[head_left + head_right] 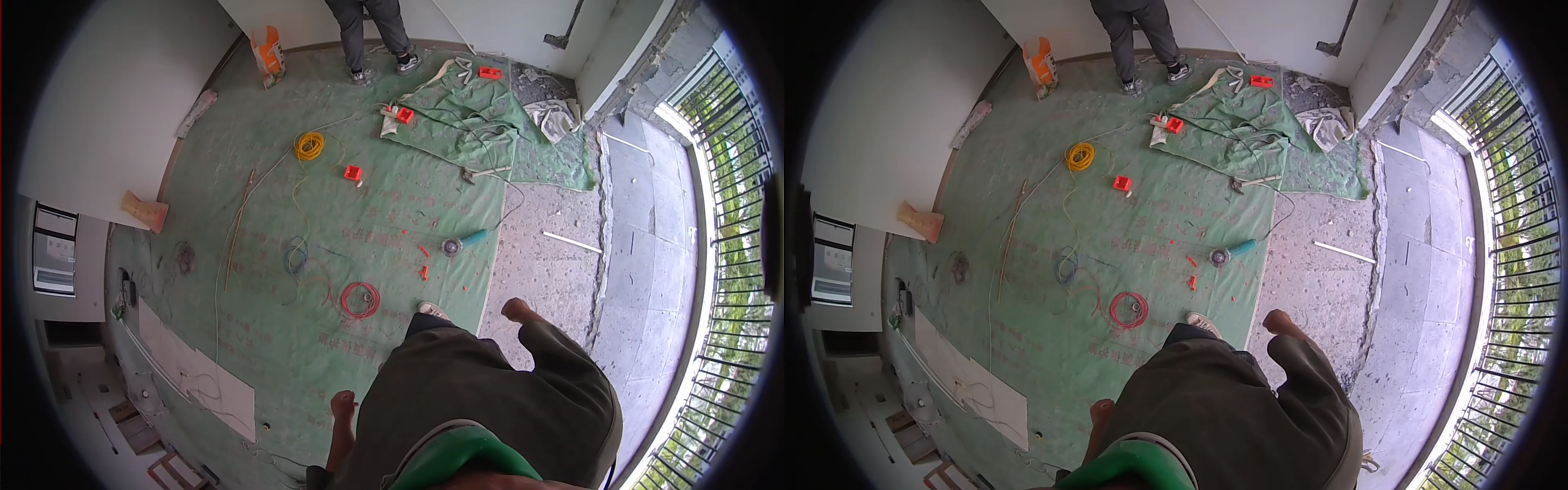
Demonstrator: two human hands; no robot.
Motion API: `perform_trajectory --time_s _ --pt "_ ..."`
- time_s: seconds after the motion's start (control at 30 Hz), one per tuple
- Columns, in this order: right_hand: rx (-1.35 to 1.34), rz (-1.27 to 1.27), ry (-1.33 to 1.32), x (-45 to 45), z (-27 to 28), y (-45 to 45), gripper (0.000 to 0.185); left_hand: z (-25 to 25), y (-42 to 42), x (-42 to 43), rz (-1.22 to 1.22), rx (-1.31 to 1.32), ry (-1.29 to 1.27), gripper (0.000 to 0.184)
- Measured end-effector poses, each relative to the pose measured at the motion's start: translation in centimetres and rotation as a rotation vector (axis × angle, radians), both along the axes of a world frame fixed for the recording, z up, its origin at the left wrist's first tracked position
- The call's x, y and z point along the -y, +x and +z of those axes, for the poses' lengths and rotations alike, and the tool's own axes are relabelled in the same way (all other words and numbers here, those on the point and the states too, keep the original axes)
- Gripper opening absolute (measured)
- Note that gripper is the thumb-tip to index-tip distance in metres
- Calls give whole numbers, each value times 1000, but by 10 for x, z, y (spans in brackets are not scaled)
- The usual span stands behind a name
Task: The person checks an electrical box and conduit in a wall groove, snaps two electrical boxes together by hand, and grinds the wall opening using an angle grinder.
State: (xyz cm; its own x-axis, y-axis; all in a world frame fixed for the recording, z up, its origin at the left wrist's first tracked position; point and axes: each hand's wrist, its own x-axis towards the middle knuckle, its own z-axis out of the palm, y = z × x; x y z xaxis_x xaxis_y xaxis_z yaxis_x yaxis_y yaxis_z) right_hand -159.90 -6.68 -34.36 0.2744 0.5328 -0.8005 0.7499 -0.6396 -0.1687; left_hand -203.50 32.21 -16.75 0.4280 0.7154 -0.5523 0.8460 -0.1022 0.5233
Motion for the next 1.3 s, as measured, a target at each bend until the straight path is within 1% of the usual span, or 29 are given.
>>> perform_trajectory --time_s 0.03,0.1,0.13,0.2,0.27,0.33,0.4,0.57,0.6,0.63,0.67,0.7,0.73,0.77,0.8,0.83,0.87,0.9,0.97,1.0,1.03,1.07,1.1,1.13,1.17,1.2,1.23,1.27,1.3 --pt "-3 -2 -4 4 -4 2 22 2 2 4 -2 -3 -4 18" --pt "106 60 94 14 -12 7 14 5 0 10 -116 -142 -10 18" --pt "122 58 97 15 -12 10 16 -2 -7 11 -111 -144 -12 18" --pt "99 50 81 13 -8 17 15 -22 -20 15 -192 -70 110 18" --pt "75 39 66 4 1 22 14 -32 -27 17 -181 -35 131 17" --pt "-8 67 -61 -7 10 24 26 -26 -23 20 -172 -1 153 15" --pt "-20 107 -53 -13 13 25 26 -9 -7 20 -108 -9 61 16" --pt "-61 184 -18 -12 2 25 21 -8 -6 16 -108 -27 83 16" --pt "23 108 76 -6 -13 25 13 -11 -9 16 -130 -57 100 17" --pt "99 35 169 -11 -2 20 5 -12 -9 17 -131 -14 136 17" --pt "30 -251 264 -8 11 21 6 -13 -13 19 -131 15 168 17" --pt "-28 -332 246 -10 14 21 11 -13 -15 20 -145 -33 121 17" --pt "-14 -260 276 -7 9 19 11 -9 -13 18 -162 -82 75 17" --pt "3 -188 308 -4 2 18 11 -5 -11 19 -77 -35 -8 18" --pt "22 -116 340 -1 -5 17 11 -1 -8 20 -87 -2 25 17" --pt "-15 -258 422 5 -17 8 11 3 -6 17 -94 -13 27 17" --pt "-55 -395 512 11 -28 -1 11 7 -5 16 -60 -5 -54 17" --pt "-74 -432 491 14 -23 -9 11 10 -3 16 -26 5 -137 17" --pt "-100 -478 393 10 4 -25 11 11 4 5 -67 -60 -157 18" --pt "-117 -716 229 8 18 -36 13 11 2 -1 -104 -126 -174 19" --pt "-153 -741 257 21 4 -50 16 -2 -9 -10 -115 -118 -179 19" --pt "-119 -556 269 35 -1 -62 16 -32 -26 -22 -47 -104 -283 20" --pt "-76 -524 254 47 1 -78 13 -54 -29 -30 16 -86 -389 21" --pt "-128 -581 256 59 15 -90 11 -54 -16 -29 104 -60 -377 20" --pt "24 -221 410 89 3 -105 9 -53 -1 -32 88 -38 -392 20" --pt "-213 -803 132 100 13 -116 8 -54 12 -35 125 -32 -399 18" --pt "-102 -405 61 114 24 -119 15 -57 23 -35 169 -32 -407 16" --pt "-209 -637 85 152 3 -130 16 -69 29 -37 167 -56 -404 14" --pt "-115 -227 46 148 38 -122 13 -76 32 -34 182 -51 -421 14"
